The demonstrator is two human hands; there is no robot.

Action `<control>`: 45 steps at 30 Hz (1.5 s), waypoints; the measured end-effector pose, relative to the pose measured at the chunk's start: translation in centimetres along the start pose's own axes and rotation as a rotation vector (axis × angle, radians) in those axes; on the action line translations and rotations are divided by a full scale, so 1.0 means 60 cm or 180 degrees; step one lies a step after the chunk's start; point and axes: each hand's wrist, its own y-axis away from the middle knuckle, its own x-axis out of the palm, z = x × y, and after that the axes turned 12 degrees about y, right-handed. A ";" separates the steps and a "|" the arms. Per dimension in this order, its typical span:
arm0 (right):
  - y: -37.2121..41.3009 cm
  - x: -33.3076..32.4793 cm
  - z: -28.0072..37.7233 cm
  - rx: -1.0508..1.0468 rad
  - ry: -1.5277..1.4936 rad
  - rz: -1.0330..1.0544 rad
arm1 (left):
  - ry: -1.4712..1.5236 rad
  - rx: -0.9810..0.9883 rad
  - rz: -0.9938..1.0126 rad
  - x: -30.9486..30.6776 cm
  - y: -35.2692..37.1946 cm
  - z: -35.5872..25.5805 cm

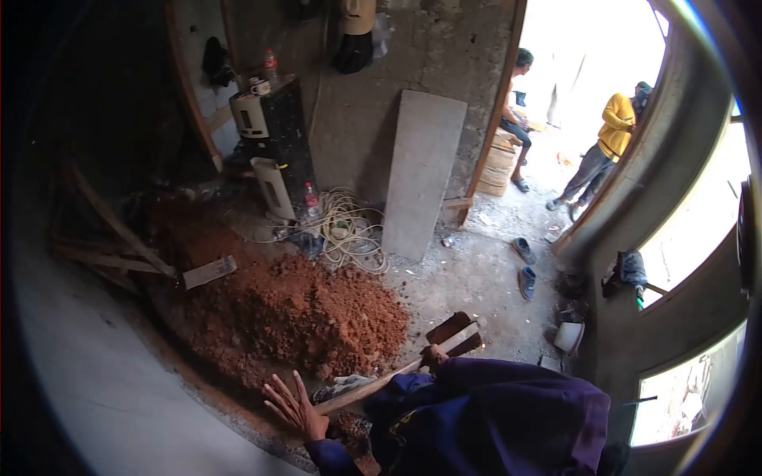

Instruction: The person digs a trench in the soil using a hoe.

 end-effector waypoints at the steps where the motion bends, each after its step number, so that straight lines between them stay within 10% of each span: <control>1: -0.002 0.003 0.004 -0.0020 0.0026 0.0025 | -0.0008 -0.0060 -0.0014 -0.010 0.001 0.000; 9: -0.078 0.028 0.016 -0.0454 0.0580 0.0542 | 0.0671 -0.0146 -0.0745 0.005 0.029 0.036; 11: -0.103 0.049 0.025 -0.0702 0.0732 0.0969 | -0.1402 -0.0077 -0.1136 0.085 0.049 0.087; 13: -0.117 0.061 0.046 -0.0961 0.0893 0.1516 | -0.1568 -0.0752 -0.0940 0.063 0.092 0.072; 15: -0.131 0.064 0.084 -0.1244 0.1087 0.2061 | 0.0048 -0.0912 -0.0959 0.055 0.133 0.086; 19: -0.146 0.067 0.160 -0.2059 0.1232 0.2982 | -0.0344 -0.2172 -0.0262 0.014 0.212 0.070; 21: -0.142 0.082 0.185 -0.2630 0.0988 0.3290 | 0.0509 -0.1758 -0.1522 0.018 0.249 0.080; 28: -0.204 0.273 0.234 -0.2167 0.0902 0.3762 | 0.0864 -0.3093 -0.1464 0.137 0.421 0.076; 32: -0.051 0.310 0.403 -0.0751 0.0756 0.3464 | 0.0995 -0.3749 -0.1694 0.083 0.433 0.024; 45: 0.063 0.485 0.680 -0.0598 0.1459 0.4049 | 0.0915 -0.5098 -0.2562 0.080 0.345 0.060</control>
